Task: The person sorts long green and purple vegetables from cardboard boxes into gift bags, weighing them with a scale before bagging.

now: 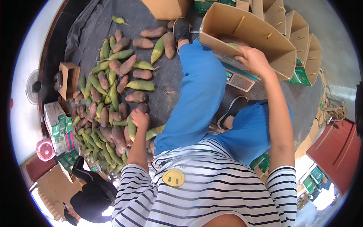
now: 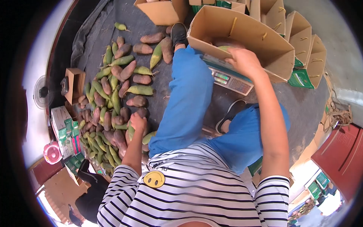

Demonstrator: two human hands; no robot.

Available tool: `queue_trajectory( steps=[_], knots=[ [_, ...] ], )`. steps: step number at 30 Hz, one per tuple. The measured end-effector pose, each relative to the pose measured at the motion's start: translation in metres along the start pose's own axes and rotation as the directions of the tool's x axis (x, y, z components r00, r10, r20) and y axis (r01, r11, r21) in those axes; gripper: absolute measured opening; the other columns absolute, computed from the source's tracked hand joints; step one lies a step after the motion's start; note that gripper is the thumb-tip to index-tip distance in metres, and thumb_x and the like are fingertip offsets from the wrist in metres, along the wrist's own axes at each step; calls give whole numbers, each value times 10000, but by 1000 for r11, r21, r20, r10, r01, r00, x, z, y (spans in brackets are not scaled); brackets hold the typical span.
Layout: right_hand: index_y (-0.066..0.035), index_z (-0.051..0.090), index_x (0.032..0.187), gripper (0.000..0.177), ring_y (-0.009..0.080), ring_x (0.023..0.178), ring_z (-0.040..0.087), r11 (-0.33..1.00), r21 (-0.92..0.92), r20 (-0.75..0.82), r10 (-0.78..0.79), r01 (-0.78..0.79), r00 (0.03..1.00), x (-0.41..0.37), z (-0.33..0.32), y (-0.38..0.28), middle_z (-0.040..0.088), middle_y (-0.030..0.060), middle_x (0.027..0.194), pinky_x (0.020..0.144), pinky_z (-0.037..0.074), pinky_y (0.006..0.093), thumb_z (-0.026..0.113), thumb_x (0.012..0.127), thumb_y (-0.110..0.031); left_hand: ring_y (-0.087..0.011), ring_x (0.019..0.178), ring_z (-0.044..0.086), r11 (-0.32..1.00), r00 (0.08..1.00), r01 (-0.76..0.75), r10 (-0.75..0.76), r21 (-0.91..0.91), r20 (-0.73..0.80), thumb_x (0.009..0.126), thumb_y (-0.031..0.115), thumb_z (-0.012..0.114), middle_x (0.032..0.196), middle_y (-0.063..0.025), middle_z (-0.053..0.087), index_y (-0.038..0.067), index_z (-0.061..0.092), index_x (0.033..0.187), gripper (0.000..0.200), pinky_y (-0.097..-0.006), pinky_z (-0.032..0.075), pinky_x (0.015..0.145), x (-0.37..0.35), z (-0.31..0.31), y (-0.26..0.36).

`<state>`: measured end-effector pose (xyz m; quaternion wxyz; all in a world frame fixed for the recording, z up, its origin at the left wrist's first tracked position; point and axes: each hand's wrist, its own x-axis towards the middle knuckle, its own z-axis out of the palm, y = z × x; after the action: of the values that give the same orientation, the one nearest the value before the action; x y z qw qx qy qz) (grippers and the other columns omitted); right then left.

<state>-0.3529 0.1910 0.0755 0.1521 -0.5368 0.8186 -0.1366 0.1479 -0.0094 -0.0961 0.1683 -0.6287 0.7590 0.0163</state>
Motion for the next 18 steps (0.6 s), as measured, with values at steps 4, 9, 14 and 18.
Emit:
queue_trajectory(
  steps=[4,9,14,18],
  knots=[
    [-100,600,1119,305,366,940,599,1000,22,5,6,-6,1000,1,0,-1,646,179,967,794,469,459,625,839,-220,-352,1206,455,999,999,50,-50,2,18,709,197,735,1326,-129,434,108,426,1281,656,-497,454,913,2,10,-58],
    [-90,596,1115,303,369,934,596,1000,26,25,16,-16,1000,2,1,-4,641,182,966,793,469,453,626,841,-218,-351,1192,473,999,987,22,-28,40,161,690,199,778,1274,-149,448,101,350,1361,802,-446,465,914,4,1,-73],
    [-72,599,1086,287,373,922,596,999,31,-14,-8,9,1000,1,4,2,641,181,953,789,469,458,628,841,-220,-352,1162,507,993,980,51,-30,-104,195,640,227,815,1263,-150,498,124,333,1377,886,-438,475,930,42,50,-115],
    [-58,603,1045,268,376,915,598,999,36,3,19,-19,1000,-1,3,-2,642,181,944,785,470,466,629,839,-228,-364,1162,507,991,936,-78,34,113,349,638,294,827,1310,-160,487,123,394,1342,844,-439,452,967,42,44,-103]
  ],
)
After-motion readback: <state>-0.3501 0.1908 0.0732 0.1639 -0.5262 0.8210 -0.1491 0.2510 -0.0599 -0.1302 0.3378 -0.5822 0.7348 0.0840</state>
